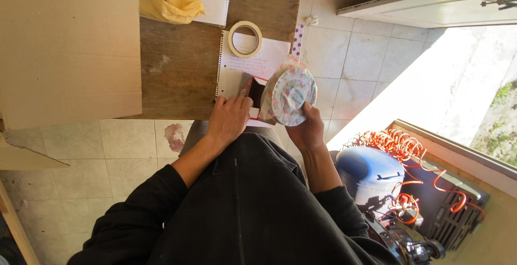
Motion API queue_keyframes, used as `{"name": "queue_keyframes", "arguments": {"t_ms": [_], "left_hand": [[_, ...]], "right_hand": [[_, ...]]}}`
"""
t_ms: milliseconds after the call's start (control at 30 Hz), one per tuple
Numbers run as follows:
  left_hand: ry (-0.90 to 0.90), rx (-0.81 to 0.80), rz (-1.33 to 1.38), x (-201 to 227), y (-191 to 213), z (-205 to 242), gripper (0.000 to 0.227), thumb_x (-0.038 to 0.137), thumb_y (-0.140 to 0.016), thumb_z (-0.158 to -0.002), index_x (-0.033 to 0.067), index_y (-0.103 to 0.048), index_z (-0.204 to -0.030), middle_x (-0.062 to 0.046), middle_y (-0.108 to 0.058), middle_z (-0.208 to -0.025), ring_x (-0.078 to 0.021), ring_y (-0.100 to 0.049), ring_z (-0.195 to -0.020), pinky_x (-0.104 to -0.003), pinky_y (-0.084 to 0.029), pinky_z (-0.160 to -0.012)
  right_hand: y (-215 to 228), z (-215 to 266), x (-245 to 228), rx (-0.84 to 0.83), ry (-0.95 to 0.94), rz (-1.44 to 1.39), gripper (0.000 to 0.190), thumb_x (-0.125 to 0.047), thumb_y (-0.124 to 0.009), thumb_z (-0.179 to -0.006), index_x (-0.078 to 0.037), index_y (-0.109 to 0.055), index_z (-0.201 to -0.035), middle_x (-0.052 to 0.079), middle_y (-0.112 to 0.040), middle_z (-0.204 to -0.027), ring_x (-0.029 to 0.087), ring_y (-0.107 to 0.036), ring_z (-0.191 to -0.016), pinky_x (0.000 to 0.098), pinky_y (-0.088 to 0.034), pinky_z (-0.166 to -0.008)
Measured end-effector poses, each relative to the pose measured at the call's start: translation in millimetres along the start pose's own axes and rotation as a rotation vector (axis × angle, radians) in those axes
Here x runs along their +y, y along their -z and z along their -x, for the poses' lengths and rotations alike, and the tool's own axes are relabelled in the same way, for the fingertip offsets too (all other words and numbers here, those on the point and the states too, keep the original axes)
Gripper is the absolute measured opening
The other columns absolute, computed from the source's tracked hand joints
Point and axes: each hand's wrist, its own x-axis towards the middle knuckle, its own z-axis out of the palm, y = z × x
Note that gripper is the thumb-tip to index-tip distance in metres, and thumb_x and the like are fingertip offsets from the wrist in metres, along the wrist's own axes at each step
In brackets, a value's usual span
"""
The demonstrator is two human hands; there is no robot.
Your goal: The person wraps a mechanical part in plastic film and places it into a small cardboard box.
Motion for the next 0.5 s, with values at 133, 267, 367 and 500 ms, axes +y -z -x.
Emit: {"name": "queue_keyframes", "arguments": {"t_ms": [133, 267, 367, 500], "left_hand": [[-0.075, -0.014, 0.1, -4.7, 0.6, 10.3, 0.008, 0.023, -0.065, -0.108, 0.0178, -0.066, -0.114, -0.006, -0.067, -0.094, -0.0286, -0.074, -0.089, -0.047, -0.05, -0.079], [-0.079, -0.139, 0.131, -9.9, -2.3, 24.9, 0.024, 0.025, -0.064, -0.11, 0.0147, -0.07, -0.131, -0.008, -0.07, -0.101, -0.0321, -0.073, -0.095, -0.052, -0.052, -0.085], [-0.072, -0.137, 0.13, -23.4, 2.9, -4.8, 0.034, 0.035, -0.07, -0.107, 0.0143, -0.068, -0.134, -0.009, -0.068, -0.106, -0.0334, -0.071, -0.103, -0.053, -0.052, -0.089], [0.026, -0.194, 0.262, -12.2, 17.1, -4.1, 0.054, 0.051, -0.08, -0.102, 0.0111, -0.068, -0.136, -0.013, -0.071, -0.112, -0.0362, -0.075, -0.108, -0.053, -0.053, -0.09]], "right_hand": [[14.1, 10.4, 13.4, 0.051, 0.047, 0.102, 0.072, -0.04, -0.062, -0.108, -0.014, -0.054, -0.174, 0.015, -0.071, -0.165, 0.035, -0.072, -0.147, 0.0612, -0.05, -0.131], [54.2, 8.7, 60.0, 0.145, -0.005, 0.036, 0.068, -0.046, -0.063, -0.108, -0.017, -0.062, -0.169, 0.011, -0.074, -0.161, 0.034, -0.074, -0.144, 0.0614, -0.052, -0.128], [41.2, -7.8, 67.8, 0.196, -0.023, -0.055, 0.065, -0.048, -0.066, -0.107, -0.016, -0.067, -0.164, 0.011, -0.077, -0.157, 0.035, -0.075, -0.142, 0.066, -0.051, -0.126], [53.7, 12.5, 74.0, 0.272, -0.064, -0.237, 0.064, -0.047, -0.066, -0.104, -0.013, -0.073, -0.157, 0.018, -0.079, -0.153, 0.043, -0.074, -0.143, 0.0693, -0.048, -0.13]]}}
